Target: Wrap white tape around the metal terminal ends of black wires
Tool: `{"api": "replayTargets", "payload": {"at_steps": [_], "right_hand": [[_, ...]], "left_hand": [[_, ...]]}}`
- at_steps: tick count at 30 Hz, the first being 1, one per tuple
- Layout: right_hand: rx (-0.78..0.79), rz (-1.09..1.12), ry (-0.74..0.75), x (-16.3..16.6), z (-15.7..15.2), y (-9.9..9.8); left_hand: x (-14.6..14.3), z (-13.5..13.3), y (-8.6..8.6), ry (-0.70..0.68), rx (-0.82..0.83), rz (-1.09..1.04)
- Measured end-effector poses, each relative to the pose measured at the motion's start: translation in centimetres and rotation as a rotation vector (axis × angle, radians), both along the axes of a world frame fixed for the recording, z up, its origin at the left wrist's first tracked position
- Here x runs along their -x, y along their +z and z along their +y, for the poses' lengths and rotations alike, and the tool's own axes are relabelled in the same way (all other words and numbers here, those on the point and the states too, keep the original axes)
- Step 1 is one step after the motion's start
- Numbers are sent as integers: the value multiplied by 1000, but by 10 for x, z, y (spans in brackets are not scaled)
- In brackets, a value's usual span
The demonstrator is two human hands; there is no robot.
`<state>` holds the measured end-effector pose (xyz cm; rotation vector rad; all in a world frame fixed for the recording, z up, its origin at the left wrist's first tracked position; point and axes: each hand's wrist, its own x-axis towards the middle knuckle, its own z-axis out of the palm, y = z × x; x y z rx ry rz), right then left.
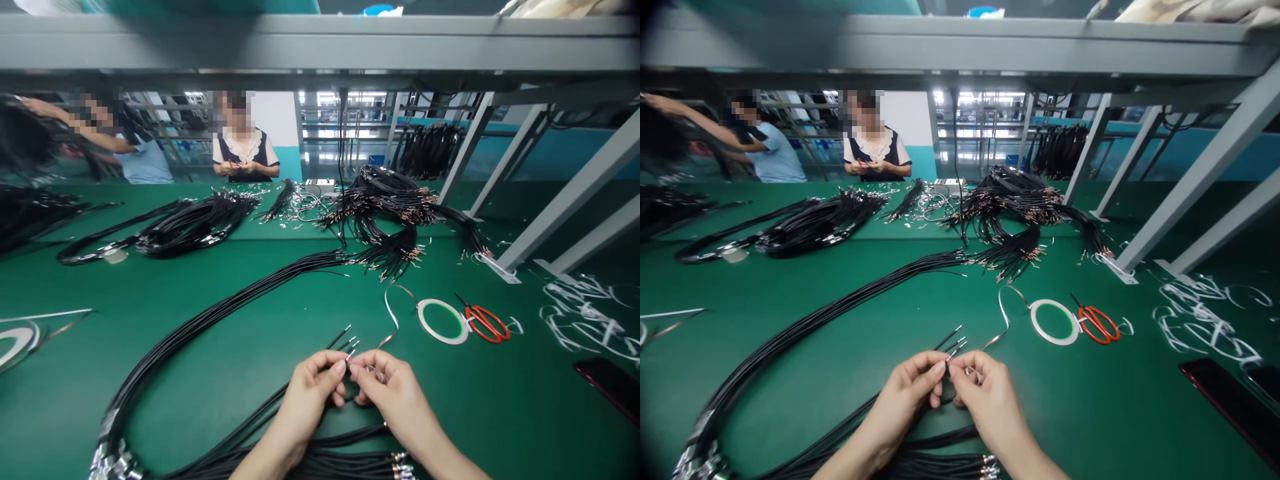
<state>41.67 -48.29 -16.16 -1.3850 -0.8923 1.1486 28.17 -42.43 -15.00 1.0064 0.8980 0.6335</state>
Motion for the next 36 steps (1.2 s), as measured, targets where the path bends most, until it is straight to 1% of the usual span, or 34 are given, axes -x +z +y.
{"api": "replayTargets", "payload": {"at_steps": [3, 5, 8, 13, 15, 19, 22, 26, 32, 36], "right_hand": [[-25, -41, 14, 0, 0, -1], [-39, -73, 19, 1, -1, 0], [-68, -134, 32, 2, -3, 2], [-109, -246, 15, 3, -3, 4], [-102, -225, 3, 4, -2, 2], [-93, -89, -24, 4, 0, -4], [-99, -32, -3, 4, -2, -5], [-91, -33, 30, 5, -3, -3], [-54, -48, -55, 5, -2, -6], [-37, -128, -57, 5, -4, -5]], "left_hand": [[1, 2, 0, -12, 42, -68], [2, 2, 2, 3, 37, -87], [1, 2, 2, 24, -21, -64], [-3, 1, -4, 55, -123, -23], [-5, -1, -6, 91, -149, -5], [-6, -5, -7, 146, -180, 4], [-5, -6, -9, 178, -195, 8], [-2, -3, -14, 176, -177, 4], [-1, -3, -10, 147, -109, -36], [-3, -3, -10, 127, -128, 8]]}}
